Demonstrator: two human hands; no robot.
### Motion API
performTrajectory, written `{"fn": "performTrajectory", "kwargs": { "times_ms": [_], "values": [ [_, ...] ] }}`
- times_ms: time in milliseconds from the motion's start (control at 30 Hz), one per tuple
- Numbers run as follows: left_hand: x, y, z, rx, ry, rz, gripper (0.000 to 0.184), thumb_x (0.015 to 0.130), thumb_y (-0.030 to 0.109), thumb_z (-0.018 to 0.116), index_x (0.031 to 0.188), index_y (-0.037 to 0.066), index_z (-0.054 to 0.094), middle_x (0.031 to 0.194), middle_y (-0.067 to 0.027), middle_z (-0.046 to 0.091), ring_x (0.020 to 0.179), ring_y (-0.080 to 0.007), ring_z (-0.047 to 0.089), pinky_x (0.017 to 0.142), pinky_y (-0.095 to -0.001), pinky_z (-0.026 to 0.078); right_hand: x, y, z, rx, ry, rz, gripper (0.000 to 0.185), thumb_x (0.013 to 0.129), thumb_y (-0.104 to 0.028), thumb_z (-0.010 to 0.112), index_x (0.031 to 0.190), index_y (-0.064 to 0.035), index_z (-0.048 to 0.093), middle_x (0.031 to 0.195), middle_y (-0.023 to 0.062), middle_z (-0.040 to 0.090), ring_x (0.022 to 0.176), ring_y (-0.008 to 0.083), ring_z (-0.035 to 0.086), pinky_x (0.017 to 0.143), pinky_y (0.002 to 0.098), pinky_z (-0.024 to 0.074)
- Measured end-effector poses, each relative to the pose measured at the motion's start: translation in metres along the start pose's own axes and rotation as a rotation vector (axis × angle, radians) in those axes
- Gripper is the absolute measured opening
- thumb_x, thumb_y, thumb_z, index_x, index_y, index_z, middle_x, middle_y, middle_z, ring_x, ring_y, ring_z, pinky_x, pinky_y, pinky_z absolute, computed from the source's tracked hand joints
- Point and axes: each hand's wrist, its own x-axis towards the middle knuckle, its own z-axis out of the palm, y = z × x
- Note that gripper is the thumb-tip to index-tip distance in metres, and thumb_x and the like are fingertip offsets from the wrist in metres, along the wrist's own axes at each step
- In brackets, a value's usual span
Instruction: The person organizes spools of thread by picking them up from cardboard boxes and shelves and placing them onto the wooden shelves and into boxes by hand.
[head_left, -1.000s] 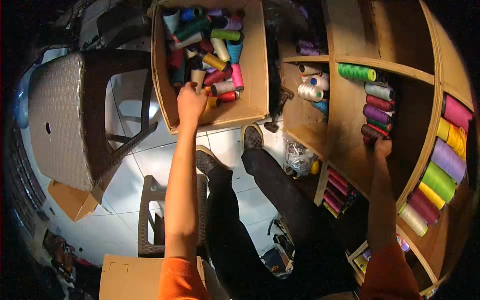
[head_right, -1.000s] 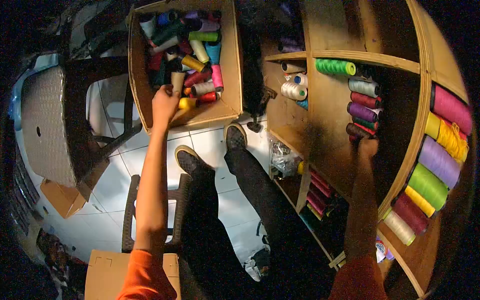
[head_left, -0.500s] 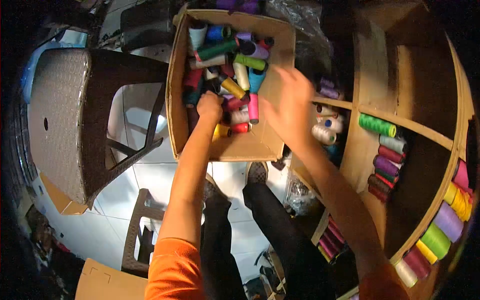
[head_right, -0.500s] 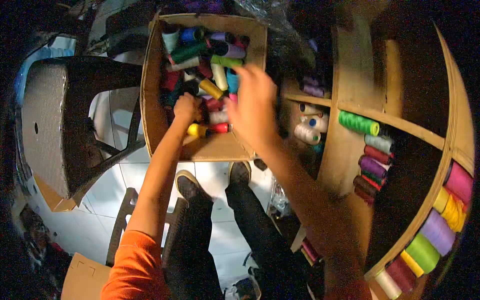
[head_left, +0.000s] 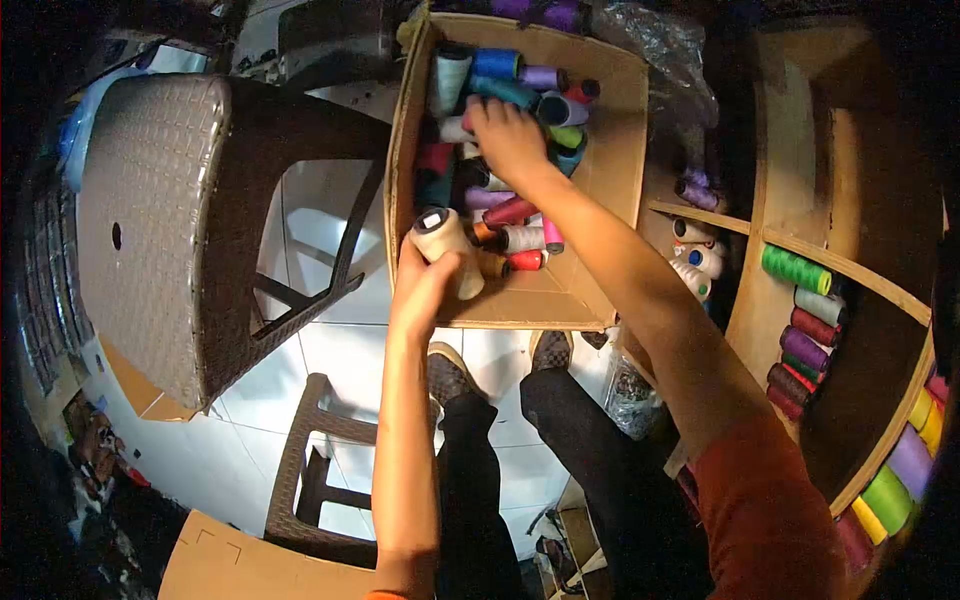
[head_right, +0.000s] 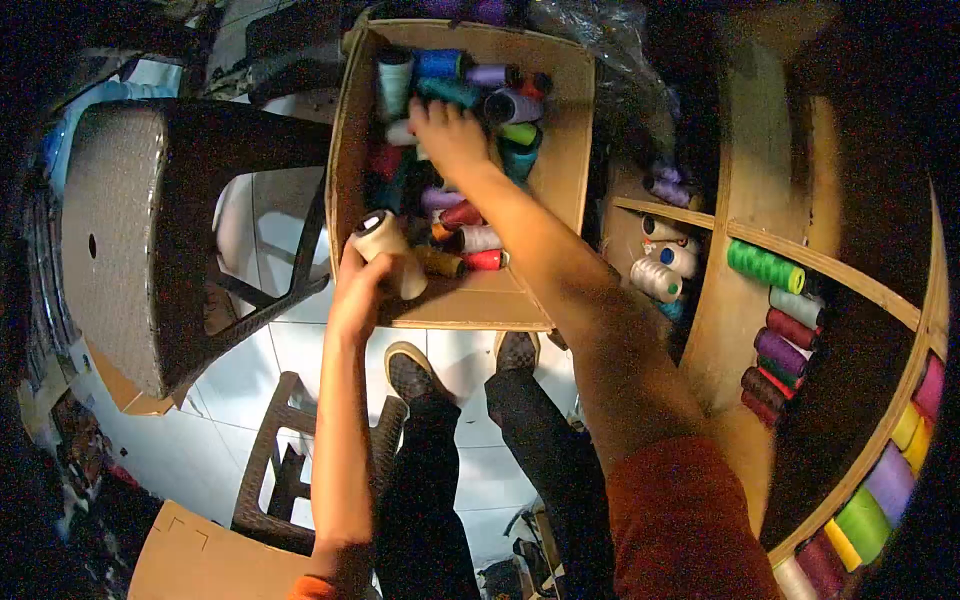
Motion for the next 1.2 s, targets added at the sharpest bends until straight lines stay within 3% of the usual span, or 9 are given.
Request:
{"fn": "performTrajectory", "kwargs": {
  "times_ms": [233,333,400,567,800,900,1000,1100,1200],
  "values": [
    [-0.009,0.007,-0.001,-0.442,-0.088,-0.103,0.048,0.084,0.021,0.059,0.127,0.006,0.044,0.116,-0.0087,0.054,0.108,-0.0203,0.051,0.089,-0.0373,0.044,-0.019,-0.011,-0.068,0.409,-0.435,0.238,0.048,0.061,-0.015,0.073,0.102,-0.0064,0.05,0.089,0.0159,0.061,0.084,0.0346,0.061,0.073,0.0423,0.0496],
    [-0.029,0.04,0.017,-0.244,0.01,0.015,0.054,0.085,0.026,0.062,0.13,0.007,0.041,0.119,-0.0083,0.051,0.109,-0.0207,0.05,0.088,-0.0364,0.045,-0.055,-0.021,-0.12,0.919,-0.189,0.658,0.053,0.055,-0.015,0.081,0.096,-0.0052,0.05,0.095,0.0122,0.058,0.094,0.0266,0.057,0.084,0.034,0.0446],
    [-0.042,0.05,0.022,-0.264,-0.059,0.102,0.063,0.084,0.028,0.064,0.135,0.008,0.032,0.124,-0.008,0.047,0.11,-0.0209,0.049,0.089,-0.0359,0.044,-0.079,-0.02,-0.178,1.232,-0.196,0.735,0.058,0.058,-0.016,0.083,0.104,-0.0061,0.048,0.095,0.0071,0.054,0.094,0.0176,0.052,0.088,0.0307,0.0414],
    [-0.106,0.12,0.076,-0.193,-0.325,0.203,0.101,0.066,0.024,0.08,0.142,0.013,0.015,0.128,-0.013,0.043,0.114,-0.0251,0.046,0.097,-0.0381,0.04,-0.082,-0.055,-0.337,1.142,-0.367,0.663,0.058,0.059,-0.017,0.083,0.101,-0.0053,0.045,0.089,0.0064,0.052,0.085,0.019,0.052,0.08,0.0323,0.0441],
    [-0.22,0.247,0.123,-0.377,-0.539,0.014,0.082,0.068,0.018,0.07,0.139,0.011,0.029,0.123,-0.0088,0.048,0.108,-0.0221,0.049,0.094,-0.0338,0.04,-0.059,-0.048,-0.52,1.133,-0.486,0.703,0.061,0.064,-0.031,0.082,0.106,-0.0012,0.049,0.097,0.0105,0.059,0.092,0.0198,0.057,0.084,0.0313,0.0445],
    [-0.237,0.246,0.119,-0.499,-0.522,-0.039,0.071,0.072,0.026,0.066,0.134,0.008,0.038,0.123,-0.0131,0.052,0.109,-0.0261,0.053,0.094,-0.0387,0.043,-0.055,-0.039,-0.56,1.319,-0.436,0.771,0.049,0.071,-0.018,0.079,0.106,-0.0023,0.049,0.091,0.0079,0.06,0.086,0.0137,0.058,0.077,0.0287,0.048],
    [-0.276,0.309,0.139,-0.688,-0.617,-0.107,0.07,0.071,0.032,0.065,0.13,0.002,0.041,0.123,-0.0158,0.052,0.107,-0.0316,0.055,0.093,-0.0438,0.045,-0.044,-0.025,-0.61,1.771,-0.325,1.061,0.042,0.078,-0.012,0.072,0.107,-0.0032,0.044,0.083,0.0085,0.061,0.073,0.0186,0.063,0.072,0.0339,0.0531],
    [-0.287,0.341,0.149,-0.62,-0.618,-0.007,0.073,0.07,0.033,0.066,0.133,0.008,0.038,0.121,-0.0159,0.052,0.106,-0.0323,0.055,0.092,-0.0474,0.045,-0.029,-0.007,-0.671,2.072,-0.15,1.294,0.034,0.081,-0.011,0.067,0.106,-0.0103,0.044,0.084,0.0094,0.059,0.074,0.0241,0.063,0.072,0.0437,0.0554],
    [-0.291,0.369,0.163,-0.644,-0.574,-0.005,0.07,0.069,0.033,0.067,0.128,0.006,0.042,0.117,-0.0159,0.054,0.104,-0.0332,0.056,0.092,-0.048,0.045,-0.032,0.032,-0.72,2.419,-0.104,1.029,0.046,0.081,-0.012,0.061,0.123,-0.0155,0.042,0.109,0.0143,0.055,0.094,0.0263,0.058,0.078,0.046,0.0527]
  ]
}}
